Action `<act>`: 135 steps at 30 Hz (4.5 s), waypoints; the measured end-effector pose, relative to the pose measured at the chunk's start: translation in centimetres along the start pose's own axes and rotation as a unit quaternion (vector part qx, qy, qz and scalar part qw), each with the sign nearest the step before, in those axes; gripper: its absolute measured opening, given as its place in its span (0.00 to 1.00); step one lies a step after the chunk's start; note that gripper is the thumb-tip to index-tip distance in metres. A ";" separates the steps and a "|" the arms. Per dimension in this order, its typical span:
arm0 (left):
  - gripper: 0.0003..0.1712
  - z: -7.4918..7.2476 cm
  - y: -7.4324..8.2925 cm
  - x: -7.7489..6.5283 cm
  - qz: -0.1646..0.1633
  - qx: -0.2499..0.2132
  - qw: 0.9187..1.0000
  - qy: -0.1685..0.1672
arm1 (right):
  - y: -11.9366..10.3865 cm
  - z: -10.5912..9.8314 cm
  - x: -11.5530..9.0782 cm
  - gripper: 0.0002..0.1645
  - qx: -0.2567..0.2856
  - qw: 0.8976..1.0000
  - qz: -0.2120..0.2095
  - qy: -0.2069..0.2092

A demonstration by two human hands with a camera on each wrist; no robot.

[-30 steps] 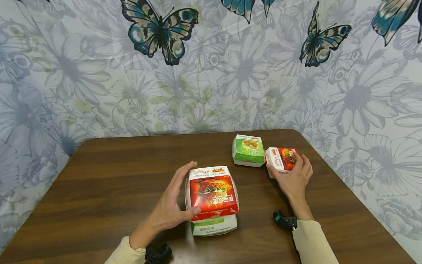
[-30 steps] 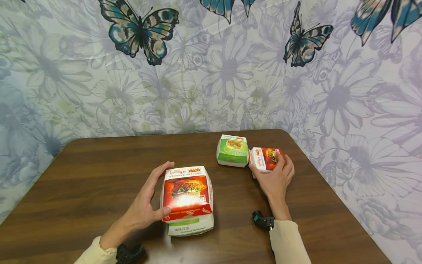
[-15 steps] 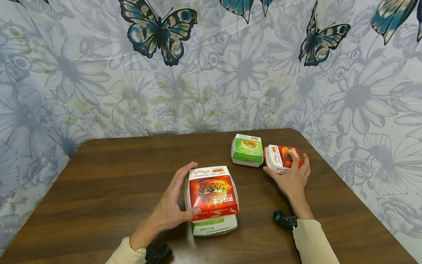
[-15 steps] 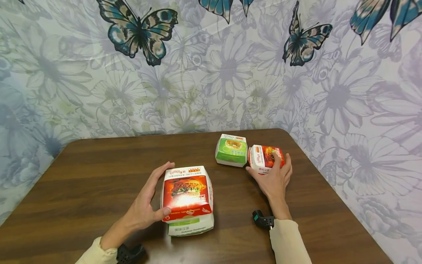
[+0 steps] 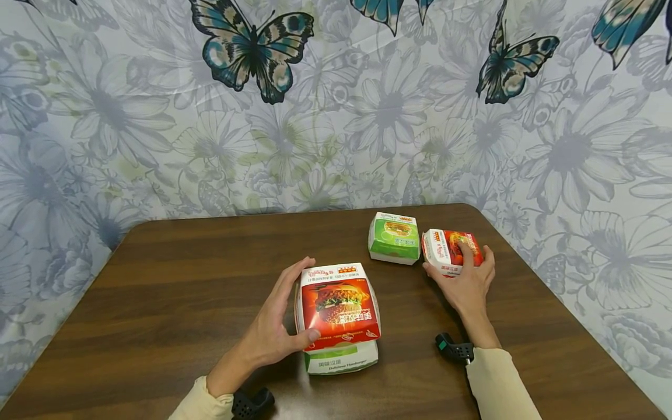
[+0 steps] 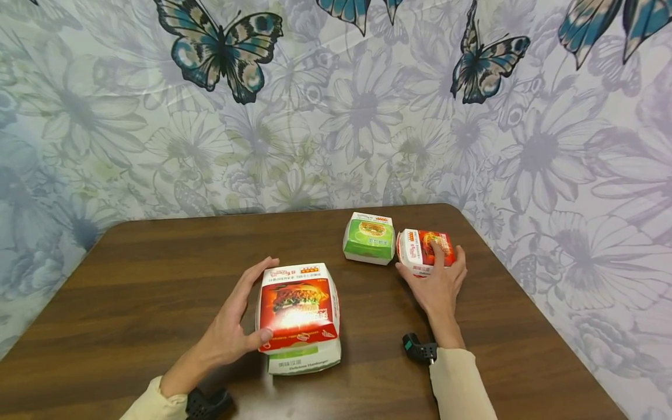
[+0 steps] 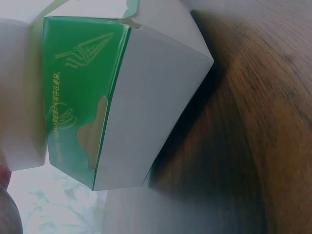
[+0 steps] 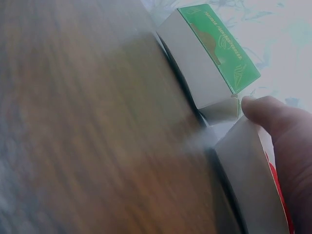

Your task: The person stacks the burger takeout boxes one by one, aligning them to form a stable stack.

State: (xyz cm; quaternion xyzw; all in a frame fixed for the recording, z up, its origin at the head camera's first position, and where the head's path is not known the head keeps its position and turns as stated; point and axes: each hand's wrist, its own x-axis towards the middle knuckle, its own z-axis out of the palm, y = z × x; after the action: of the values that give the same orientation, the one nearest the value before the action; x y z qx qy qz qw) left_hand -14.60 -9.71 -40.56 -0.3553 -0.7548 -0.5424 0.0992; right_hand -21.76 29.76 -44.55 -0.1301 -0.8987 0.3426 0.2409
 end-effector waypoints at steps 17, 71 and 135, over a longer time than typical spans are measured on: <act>0.57 0.1 -0.1 -0.1 -0.001 0.002 1.000 0.000 | -0.1 0.0 0.1 0.55 -0.009 1.000 0.000 0.006; 0.56 0.2 -0.1 -0.2 0.001 0.006 1.000 -0.001 | -0.8 -0.4 -0.2 0.52 0.018 0.996 -0.044 0.073; 0.55 0.2 -0.5 -0.2 0.017 0.015 1.000 0.008 | -2.5 -0.5 -0.3 0.50 0.084 0.984 -0.130 0.090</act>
State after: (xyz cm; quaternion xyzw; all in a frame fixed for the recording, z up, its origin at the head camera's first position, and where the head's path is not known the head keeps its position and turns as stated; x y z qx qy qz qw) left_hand -14.74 -9.67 -41.08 -0.3625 -0.7559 -0.5318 0.1199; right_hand -21.43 28.12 -42.66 -0.0220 -0.8505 0.3695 0.3737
